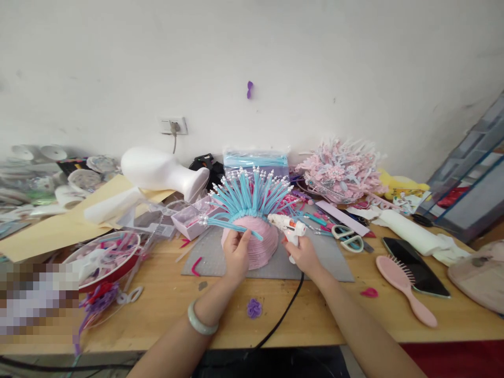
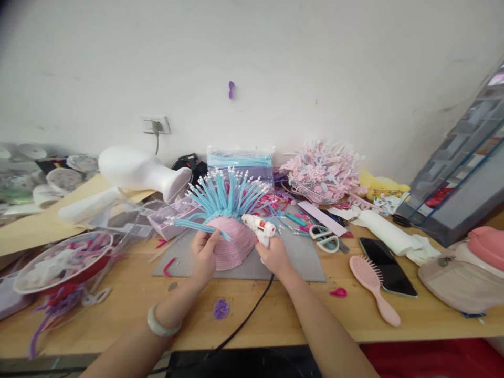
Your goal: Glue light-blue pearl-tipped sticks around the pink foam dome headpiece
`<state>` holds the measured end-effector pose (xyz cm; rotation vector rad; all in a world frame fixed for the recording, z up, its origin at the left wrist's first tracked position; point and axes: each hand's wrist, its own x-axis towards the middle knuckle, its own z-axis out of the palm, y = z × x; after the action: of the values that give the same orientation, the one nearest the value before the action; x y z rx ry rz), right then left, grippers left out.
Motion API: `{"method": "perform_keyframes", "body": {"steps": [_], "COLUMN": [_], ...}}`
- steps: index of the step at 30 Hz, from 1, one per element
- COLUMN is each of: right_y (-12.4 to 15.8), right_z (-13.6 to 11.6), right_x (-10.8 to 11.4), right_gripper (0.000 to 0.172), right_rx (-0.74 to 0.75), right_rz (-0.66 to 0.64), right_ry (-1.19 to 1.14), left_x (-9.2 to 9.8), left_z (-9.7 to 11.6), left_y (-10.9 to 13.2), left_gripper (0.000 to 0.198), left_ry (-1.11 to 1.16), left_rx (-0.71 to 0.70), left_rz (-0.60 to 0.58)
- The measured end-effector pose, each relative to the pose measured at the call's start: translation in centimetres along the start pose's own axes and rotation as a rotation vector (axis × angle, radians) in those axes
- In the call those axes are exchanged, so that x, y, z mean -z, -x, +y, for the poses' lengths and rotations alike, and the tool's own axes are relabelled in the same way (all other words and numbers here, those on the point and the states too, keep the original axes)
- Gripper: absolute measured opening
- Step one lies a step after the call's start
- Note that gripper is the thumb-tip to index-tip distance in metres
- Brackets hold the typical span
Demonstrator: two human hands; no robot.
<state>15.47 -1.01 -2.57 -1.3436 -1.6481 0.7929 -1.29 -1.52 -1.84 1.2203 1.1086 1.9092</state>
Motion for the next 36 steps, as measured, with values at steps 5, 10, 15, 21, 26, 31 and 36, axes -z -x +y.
{"method": "perform_keyframes", "body": {"steps": [5,10,15,21,26,31,36], "right_y": [0.9,2.2,3.4,3.8,3.5,3.1,2.2], "right_z": [0.2,0.1,0.7,1.4,1.0,-1.0,-5.6], "right_x": [1.7,4.9,7.7,9.5,9.8,9.8,7.1], "right_gripper": [0.019,0.024,0.037,0.049,0.046,0.043,0.03], "right_rx": [-0.033,-0.191,-0.49,-0.603,-0.596,-0.508,-0.126], "right_rz": [0.058,0.057,-0.039,-0.15,-0.172,-0.211,-0.229], "right_ry": [0.072,0.456,0.696,0.712,0.805,0.867,0.544], "left_x": [0.0,-0.1,-0.2,-0.1,0.1,-0.1,-0.1], "left_z": [-0.1,0.1,0.1,-0.2,-0.5,-0.4,0.5], "left_y": [0.0,0.0,0.1,0.4,0.6,0.9,1.2], "left_gripper": [0.022,0.021,0.021,0.022,0.027,0.03,0.027], "left_ry": [0.002,0.025,0.043,0.009,-0.041,0.002,-0.079], "left_rx": [0.0,0.003,0.002,0.016,0.022,0.137,0.162], "left_rz": [0.006,-0.009,-0.032,-0.138,-0.179,-0.38,-0.709]}}
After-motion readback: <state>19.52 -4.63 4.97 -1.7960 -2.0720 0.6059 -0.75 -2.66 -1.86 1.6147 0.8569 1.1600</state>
